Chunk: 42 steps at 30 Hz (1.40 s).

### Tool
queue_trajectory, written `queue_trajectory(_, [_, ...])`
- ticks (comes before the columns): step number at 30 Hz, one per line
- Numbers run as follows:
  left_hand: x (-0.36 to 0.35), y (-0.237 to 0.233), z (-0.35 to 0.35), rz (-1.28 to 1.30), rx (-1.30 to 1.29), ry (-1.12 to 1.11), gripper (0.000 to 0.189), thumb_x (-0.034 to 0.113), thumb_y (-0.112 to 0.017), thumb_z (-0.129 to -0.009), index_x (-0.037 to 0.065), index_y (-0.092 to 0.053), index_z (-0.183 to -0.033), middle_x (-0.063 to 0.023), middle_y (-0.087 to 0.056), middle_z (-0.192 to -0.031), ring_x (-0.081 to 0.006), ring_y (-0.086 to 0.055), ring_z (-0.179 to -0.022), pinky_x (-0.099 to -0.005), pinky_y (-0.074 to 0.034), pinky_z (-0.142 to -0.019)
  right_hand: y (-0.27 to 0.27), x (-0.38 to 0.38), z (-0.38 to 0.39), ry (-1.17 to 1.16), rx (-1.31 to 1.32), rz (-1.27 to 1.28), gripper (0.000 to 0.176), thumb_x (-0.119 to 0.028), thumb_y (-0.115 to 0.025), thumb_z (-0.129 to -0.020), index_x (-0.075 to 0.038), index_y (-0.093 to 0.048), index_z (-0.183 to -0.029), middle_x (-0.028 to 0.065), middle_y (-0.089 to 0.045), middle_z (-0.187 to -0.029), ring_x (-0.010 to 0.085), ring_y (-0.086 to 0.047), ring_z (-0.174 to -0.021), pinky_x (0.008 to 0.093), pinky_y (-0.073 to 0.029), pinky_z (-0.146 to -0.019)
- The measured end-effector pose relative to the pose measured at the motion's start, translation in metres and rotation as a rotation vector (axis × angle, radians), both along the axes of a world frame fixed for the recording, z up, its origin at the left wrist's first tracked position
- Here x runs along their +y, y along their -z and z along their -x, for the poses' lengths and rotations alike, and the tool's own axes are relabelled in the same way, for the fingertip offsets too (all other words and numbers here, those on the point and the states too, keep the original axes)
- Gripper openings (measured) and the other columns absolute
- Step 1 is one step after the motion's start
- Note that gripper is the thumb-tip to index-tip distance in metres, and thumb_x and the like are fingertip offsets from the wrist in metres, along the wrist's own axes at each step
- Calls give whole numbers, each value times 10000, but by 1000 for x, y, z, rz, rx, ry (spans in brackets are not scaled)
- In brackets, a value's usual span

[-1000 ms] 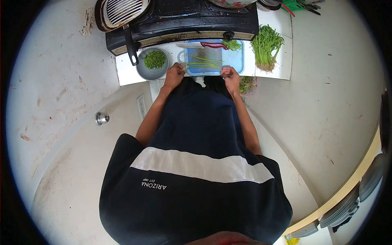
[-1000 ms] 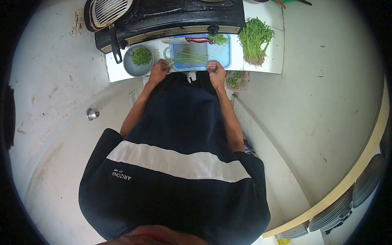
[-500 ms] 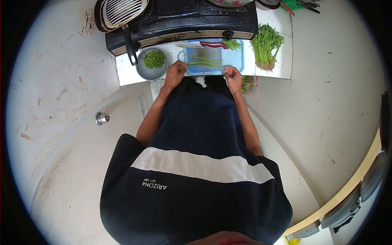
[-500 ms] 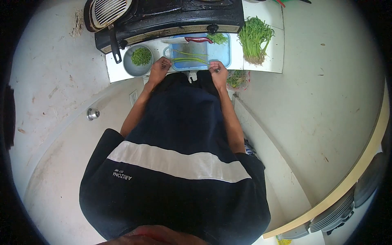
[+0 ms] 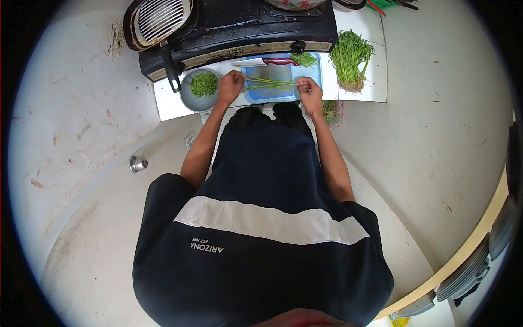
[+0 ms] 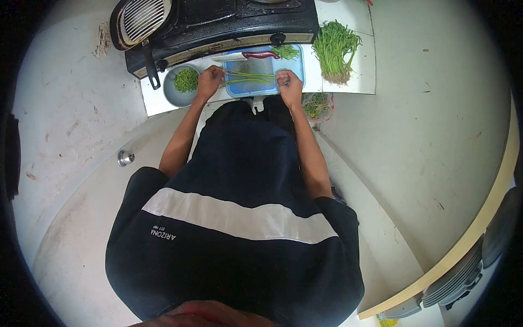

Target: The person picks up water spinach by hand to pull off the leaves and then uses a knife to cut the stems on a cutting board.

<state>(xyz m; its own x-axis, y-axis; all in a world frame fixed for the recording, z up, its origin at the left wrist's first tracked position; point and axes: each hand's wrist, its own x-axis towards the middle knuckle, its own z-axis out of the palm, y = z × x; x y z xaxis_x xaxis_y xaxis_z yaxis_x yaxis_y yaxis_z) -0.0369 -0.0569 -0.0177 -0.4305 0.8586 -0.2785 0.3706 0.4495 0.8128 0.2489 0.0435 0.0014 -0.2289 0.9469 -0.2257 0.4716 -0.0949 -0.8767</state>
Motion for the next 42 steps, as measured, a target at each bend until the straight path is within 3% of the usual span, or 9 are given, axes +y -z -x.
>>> queue_trajectory(9, [1,0,-9,-33,180,25,134,123,-668,-897,-10,-655,-907,-188,-750,-849,-326,-751,-790,-427,-584,-710,8,0,0,-8,-6,-5,159,-3,-684,-864,-14,-719,-1019,77,-752,-908,140,-667,-764,293,-523,-710])
queue_trajectory(13, [-14,15,-7,-103,69,50,118,85,-664,-856,-13,-663,-920,-198,-737,-836,-342,-735,-783,-452,-576,-711,10,-11,-7,-43,11,22,160,0,-689,-856,-14,-721,-1013,75,-744,-903,134,-661,-779,295,-522,-710])
queue_trajectory(17, [-24,3,-11,-72,257,172,120,67,-683,-826,9,-697,-930,-198,-719,-913,-361,-707,-811,-446,-563,-764,11,-18,-10,-57,-18,81,173,-4,-696,-856,-15,-712,-1028,80,-737,-929,139,-654,-790,309,-529,-719])
queue_trajectory(23, [-24,-8,-22,-98,369,235,174,64,-703,-792,40,-692,-964,-157,-712,-941,-383,-645,-897,-486,-519,-816,-3,-19,0,-204,-112,-93,221,-33,-725,-840,-16,-684,-1056,105,-686,-980,234,-668,-788,371,-546,-749])
queue_trajectory(25, [-22,-11,-25,-102,365,233,193,72,-711,-790,52,-692,-981,-142,-712,-951,-374,-641,-915,-488,-517,-821,-2,-19,1,-295,-211,-163,213,-49,-719,-827,-27,-686,-1037,124,-654,-961,317,-666,-821,426,-541,-782])
queue_trajectory(31, [-15,-8,-24,-58,400,262,207,82,-715,-793,77,-694,-999,-113,-714,-954,-366,-640,-926,-495,-527,-811,2,-16,4,-315,-243,-176,189,-27,-690,-811,-29,-689,-1000,152,-650,-973,380,-650,-910,474,-519,-823])
queue_trajectory(34, [-15,-6,-22,-47,398,281,206,74,-711,-793,75,-695,-999,-110,-714,-955,-360,-643,-927,-493,-530,-807,3,-18,3,-314,-239,-297,159,-31,-692,-828,-21,-694,-986,145,-660,-980,367,-648,-934,465,-517,-834])
queue_trajectory(40, [-18,-14,-24,-88,312,271,231,106,-747,-789,93,-702,-1016,-84,-717,-981,-350,-642,-937,-493,-529,-812,-10,-23,5,-231,-204,-244,126,-45,-695,-870,-15,-706,-992,146,-679,-972,338,-658,-921,436,-522,-832])
queue_trajectory(42, [-18,-18,-25,-45,321,280,231,128,-766,-804,99,-718,-1028,-114,-709,-1013,-374,-648,-944,-484,-531,-848,-14,-24,7,-192,-173,-208,128,-46,-700,-874,-10,-710,-996,148,-681,-961,326,-660,-899,423,-523,-825])
